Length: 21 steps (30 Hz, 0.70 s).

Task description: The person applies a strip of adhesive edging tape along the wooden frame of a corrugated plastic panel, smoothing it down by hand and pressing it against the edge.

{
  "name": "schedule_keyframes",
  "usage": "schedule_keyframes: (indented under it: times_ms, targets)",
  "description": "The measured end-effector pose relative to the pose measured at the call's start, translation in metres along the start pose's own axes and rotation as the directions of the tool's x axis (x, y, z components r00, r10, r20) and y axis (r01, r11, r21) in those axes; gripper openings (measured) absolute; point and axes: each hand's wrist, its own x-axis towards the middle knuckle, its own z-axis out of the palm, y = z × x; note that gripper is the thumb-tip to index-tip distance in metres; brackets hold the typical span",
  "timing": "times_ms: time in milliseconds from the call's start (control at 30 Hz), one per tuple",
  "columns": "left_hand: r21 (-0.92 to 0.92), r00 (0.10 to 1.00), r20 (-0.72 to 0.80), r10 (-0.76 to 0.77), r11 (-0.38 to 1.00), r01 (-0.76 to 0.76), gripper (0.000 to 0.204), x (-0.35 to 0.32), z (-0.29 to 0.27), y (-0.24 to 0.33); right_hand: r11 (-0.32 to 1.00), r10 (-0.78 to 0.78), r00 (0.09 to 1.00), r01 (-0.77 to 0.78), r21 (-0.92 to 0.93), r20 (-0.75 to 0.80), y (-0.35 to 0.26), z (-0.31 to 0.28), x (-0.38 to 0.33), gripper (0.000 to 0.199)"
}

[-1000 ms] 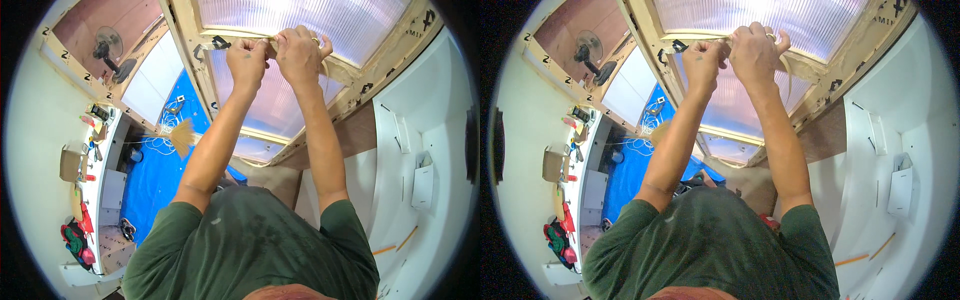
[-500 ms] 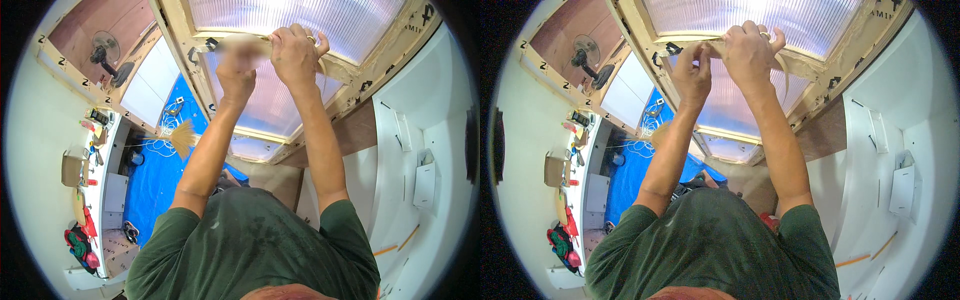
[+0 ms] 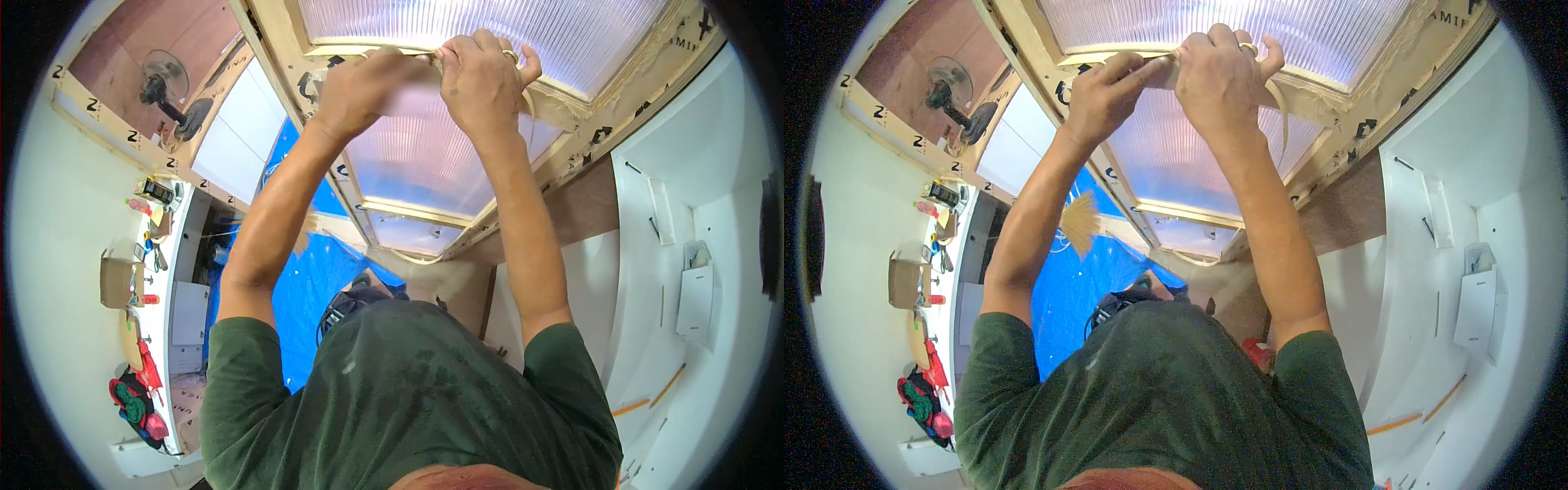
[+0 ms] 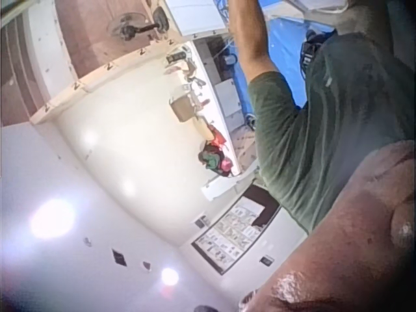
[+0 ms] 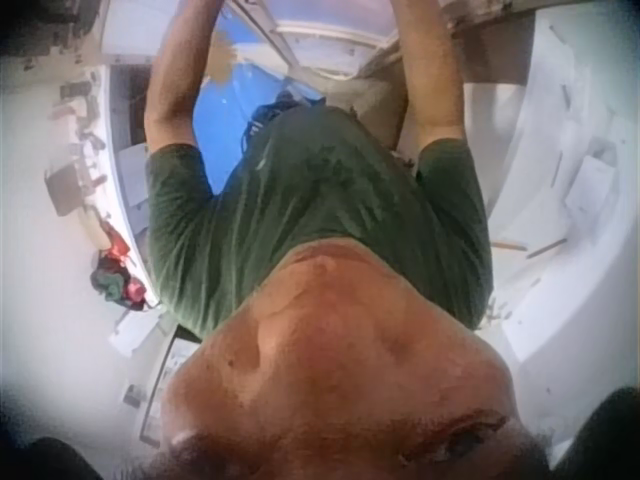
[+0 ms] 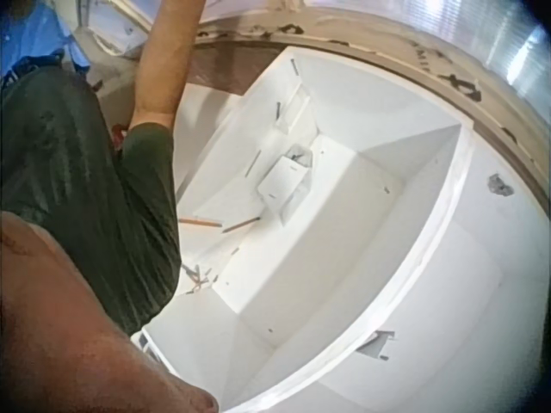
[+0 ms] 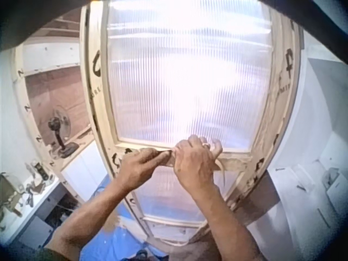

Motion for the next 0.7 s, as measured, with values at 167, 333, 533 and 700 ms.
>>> schedule_keyframes:
  times_ms: [167,333,533,700]
  targets:
    - [0.001,1.0,0.009,-0.025,1.0,0.025,0.035,0.003,0.002,-0.009,1.0,0.001,1.0,-0.001,-0.007,0.011,-0.002,-0.003,0.0,0.015]
    - [0.05,0.997,-0.024,-0.069,0.996,0.07,0.028,0.005,0.006,-0.011,1.0,0.003,1.0,-0.003,0.005,0.018,-0.001,0.0,0.001,0.015]
    - [0.063,0.985,-0.111,-0.133,0.988,0.14,0.02,-0.008,0.013,-0.006,1.0,-0.007,1.0,0.007,0.005,0.016,-0.002,-0.002,0.001,0.016]
    - [0.005,0.985,-0.163,-0.058,0.998,0.059,0.028,-0.014,0.011,0.003,1.0,-0.014,1.0,0.014,-0.024,-0.007,0.0,0.0,0.0,0.017]
